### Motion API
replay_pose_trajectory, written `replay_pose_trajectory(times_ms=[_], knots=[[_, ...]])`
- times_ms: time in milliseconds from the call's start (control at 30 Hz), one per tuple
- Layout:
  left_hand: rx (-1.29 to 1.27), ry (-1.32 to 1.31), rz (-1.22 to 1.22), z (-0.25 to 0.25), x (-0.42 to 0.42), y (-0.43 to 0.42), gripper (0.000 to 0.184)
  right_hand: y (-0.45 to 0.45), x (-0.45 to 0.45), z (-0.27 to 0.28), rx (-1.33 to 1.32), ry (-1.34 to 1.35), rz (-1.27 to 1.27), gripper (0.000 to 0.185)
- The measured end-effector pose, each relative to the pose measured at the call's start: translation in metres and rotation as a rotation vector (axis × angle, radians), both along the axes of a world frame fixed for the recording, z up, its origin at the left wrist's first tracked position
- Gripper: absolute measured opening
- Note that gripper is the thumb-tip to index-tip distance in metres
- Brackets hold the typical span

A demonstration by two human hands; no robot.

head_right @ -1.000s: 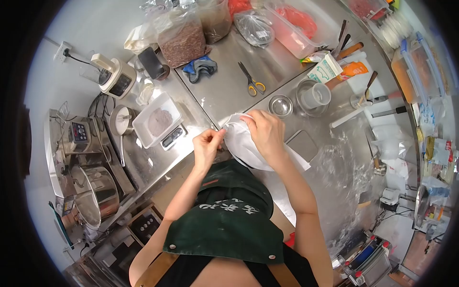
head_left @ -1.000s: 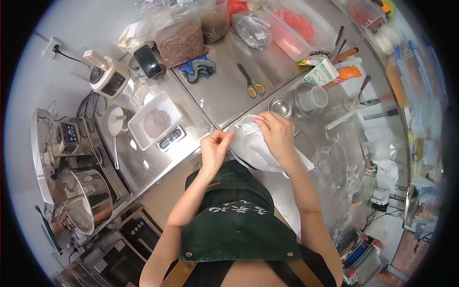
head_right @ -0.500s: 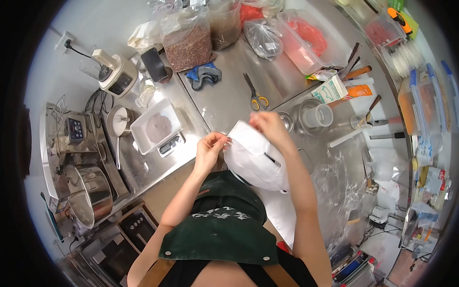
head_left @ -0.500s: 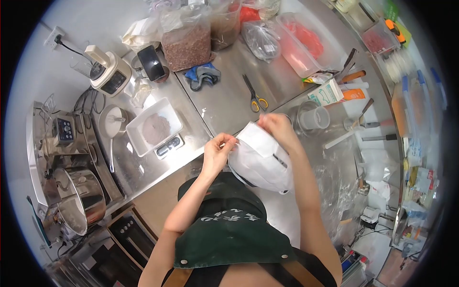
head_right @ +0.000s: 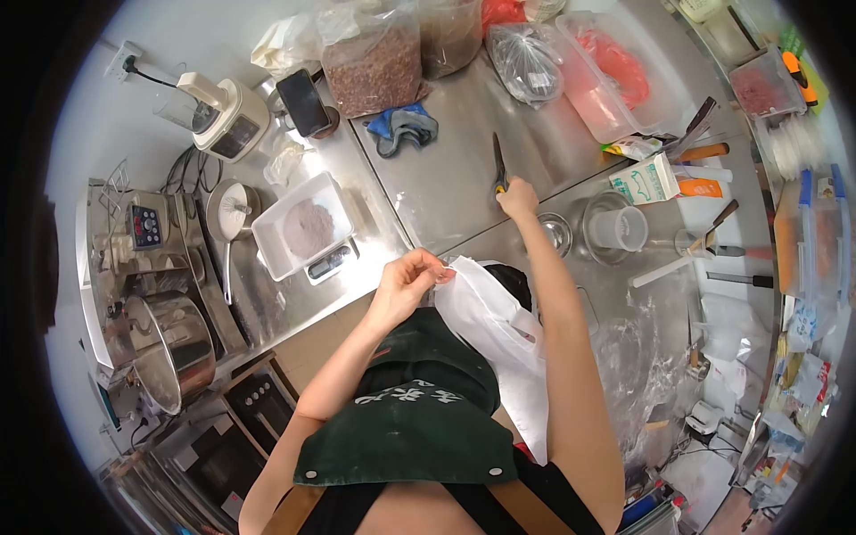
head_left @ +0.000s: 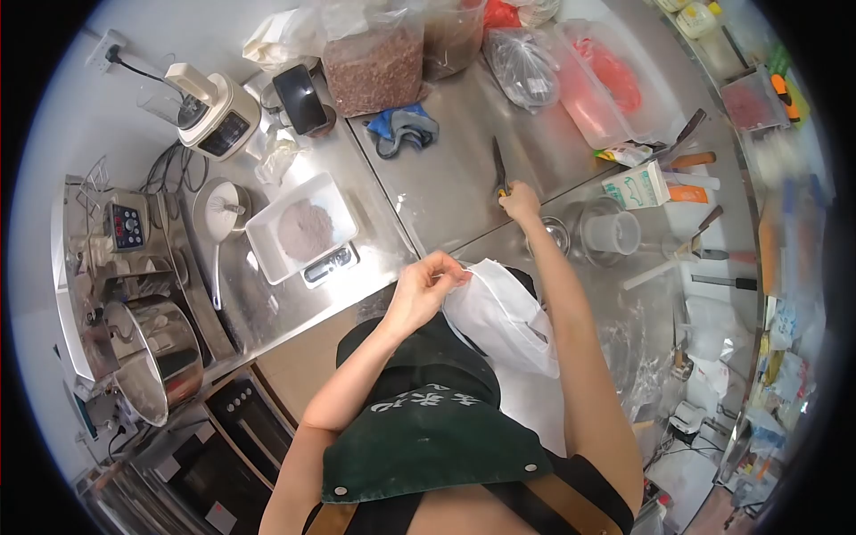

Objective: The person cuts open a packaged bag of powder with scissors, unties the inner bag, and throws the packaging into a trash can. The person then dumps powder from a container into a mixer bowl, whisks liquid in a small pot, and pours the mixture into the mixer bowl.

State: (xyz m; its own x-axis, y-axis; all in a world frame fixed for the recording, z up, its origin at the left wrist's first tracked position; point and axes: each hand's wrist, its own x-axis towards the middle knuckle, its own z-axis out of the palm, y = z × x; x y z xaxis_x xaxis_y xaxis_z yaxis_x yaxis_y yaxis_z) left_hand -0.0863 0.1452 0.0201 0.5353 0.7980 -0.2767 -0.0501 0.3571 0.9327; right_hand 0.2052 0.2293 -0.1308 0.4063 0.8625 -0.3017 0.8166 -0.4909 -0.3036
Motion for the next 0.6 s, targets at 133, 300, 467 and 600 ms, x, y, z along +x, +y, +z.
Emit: replay_pose_trajectory(times_ms=[133, 300, 467, 600], knots=[[-0.023, -0.026, -0.101, 0.003, -0.006, 0.005, 0.009, -0.018, 0.012, 0.083, 0.068, 1.071, -0.320, 0.051], [-0.041, -0.054, -0.224, -0.004, -0.010, 0.015, 0.008, -0.130, -0.067, 0.307, 0.155, 1.084, -0.116, 0.045], [-0.054, -0.140, -0.216, -0.011, -0.006, 0.020, 0.011, -0.235, -0.132, 0.322, -0.304, 1.040, 0.067, 0.036], [-0.064, -0.156, -0.292, -0.010, -0.008, 0.023, 0.008, -0.275, -0.149, 0.263, -0.240, 0.988, -0.213, 0.032]])
